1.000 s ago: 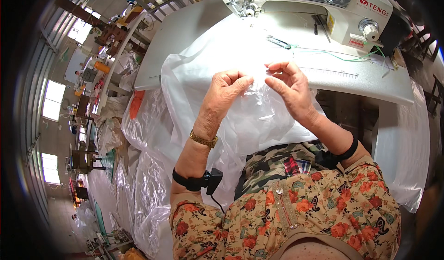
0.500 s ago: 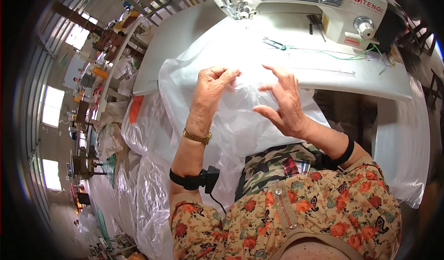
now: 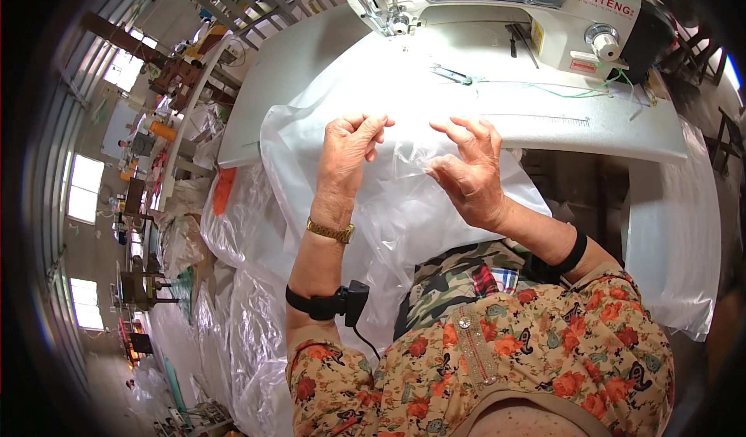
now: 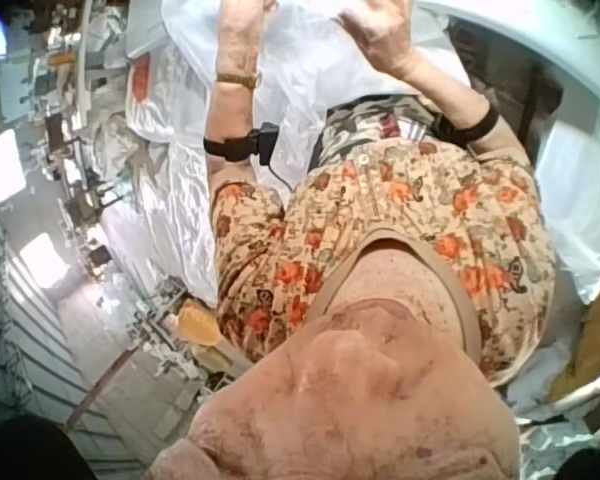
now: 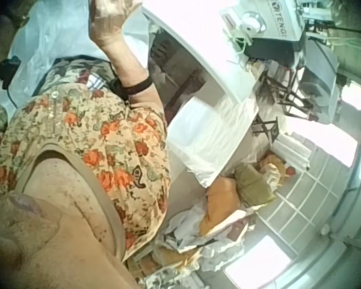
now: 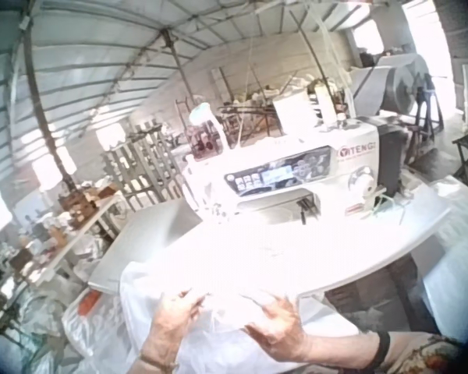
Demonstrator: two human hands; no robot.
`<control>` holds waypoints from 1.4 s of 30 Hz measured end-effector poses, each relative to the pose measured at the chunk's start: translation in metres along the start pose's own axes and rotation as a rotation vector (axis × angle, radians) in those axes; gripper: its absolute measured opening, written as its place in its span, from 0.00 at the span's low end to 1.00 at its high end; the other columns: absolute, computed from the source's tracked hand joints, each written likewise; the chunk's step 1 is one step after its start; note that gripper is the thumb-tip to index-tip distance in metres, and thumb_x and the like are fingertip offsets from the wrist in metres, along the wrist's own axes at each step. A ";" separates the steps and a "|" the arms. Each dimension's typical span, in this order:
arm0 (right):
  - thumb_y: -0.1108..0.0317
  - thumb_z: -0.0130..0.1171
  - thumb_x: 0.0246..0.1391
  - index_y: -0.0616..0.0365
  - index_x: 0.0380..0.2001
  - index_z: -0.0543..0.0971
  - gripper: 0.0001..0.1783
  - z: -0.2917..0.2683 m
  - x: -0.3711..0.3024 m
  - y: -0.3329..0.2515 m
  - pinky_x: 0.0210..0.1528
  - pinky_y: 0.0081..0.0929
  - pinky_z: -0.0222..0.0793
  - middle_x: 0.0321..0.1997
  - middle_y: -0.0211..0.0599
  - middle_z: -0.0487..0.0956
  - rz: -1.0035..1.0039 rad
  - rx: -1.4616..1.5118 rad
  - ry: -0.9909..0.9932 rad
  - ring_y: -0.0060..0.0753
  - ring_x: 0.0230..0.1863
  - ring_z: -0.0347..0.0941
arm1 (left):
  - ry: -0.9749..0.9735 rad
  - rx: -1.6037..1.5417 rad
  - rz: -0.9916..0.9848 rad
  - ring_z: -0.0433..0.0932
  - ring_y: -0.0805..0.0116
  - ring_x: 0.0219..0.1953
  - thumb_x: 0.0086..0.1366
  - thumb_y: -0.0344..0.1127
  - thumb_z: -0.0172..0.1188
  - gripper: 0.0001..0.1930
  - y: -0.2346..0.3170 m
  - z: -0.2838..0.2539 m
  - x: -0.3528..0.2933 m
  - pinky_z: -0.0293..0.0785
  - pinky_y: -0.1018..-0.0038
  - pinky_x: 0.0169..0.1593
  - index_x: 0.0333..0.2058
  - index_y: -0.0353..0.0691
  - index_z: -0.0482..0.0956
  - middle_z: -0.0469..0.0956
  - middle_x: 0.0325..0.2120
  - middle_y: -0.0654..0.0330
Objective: The recorder uses an industrial sewing machine to join or hem large white plastic or fabric sheets.
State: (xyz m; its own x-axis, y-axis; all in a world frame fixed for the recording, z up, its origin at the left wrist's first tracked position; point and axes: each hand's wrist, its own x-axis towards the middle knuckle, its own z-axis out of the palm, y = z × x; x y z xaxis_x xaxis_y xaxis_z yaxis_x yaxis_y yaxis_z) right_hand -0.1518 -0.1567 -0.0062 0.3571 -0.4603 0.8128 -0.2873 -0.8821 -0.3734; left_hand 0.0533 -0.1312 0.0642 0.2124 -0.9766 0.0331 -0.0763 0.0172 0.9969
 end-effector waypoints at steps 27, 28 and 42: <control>0.62 0.59 0.57 0.59 0.37 0.76 0.12 -0.048 0.024 -0.022 0.33 0.43 0.73 0.25 0.46 0.79 -0.052 0.271 -1.062 0.50 0.27 0.76 | 0.198 0.278 0.473 0.58 0.85 0.17 0.72 0.36 0.53 0.14 0.080 -0.059 0.080 0.52 0.84 0.20 0.25 0.40 0.71 0.65 0.15 0.71; 0.62 0.60 0.56 0.60 0.41 0.76 0.14 -0.045 0.035 -0.017 0.36 0.44 0.72 0.27 0.46 0.78 -0.049 0.347 -0.650 0.50 0.30 0.76 | 0.169 0.307 0.473 0.59 0.85 0.17 0.72 0.36 0.53 0.14 0.084 -0.047 0.076 0.53 0.84 0.20 0.25 0.40 0.71 0.65 0.15 0.72; 0.59 0.55 0.63 0.61 0.40 0.80 0.15 -0.025 0.058 -0.003 0.41 0.26 0.71 0.30 0.34 0.83 0.364 1.204 -0.837 0.25 0.33 0.77 | 0.206 0.592 0.669 0.65 0.86 0.20 0.72 0.34 0.53 0.10 0.097 -0.060 0.093 0.60 0.85 0.23 0.30 0.39 0.74 0.70 0.18 0.71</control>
State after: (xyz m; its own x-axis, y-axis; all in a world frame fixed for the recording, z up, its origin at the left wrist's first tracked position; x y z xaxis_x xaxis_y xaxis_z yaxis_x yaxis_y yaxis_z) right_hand -0.1523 -0.1783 0.0528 0.9366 -0.2218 0.2712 0.2615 -0.0727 -0.9625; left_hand 0.1241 -0.2074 0.1680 0.1096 -0.7437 0.6594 -0.7205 0.3976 0.5681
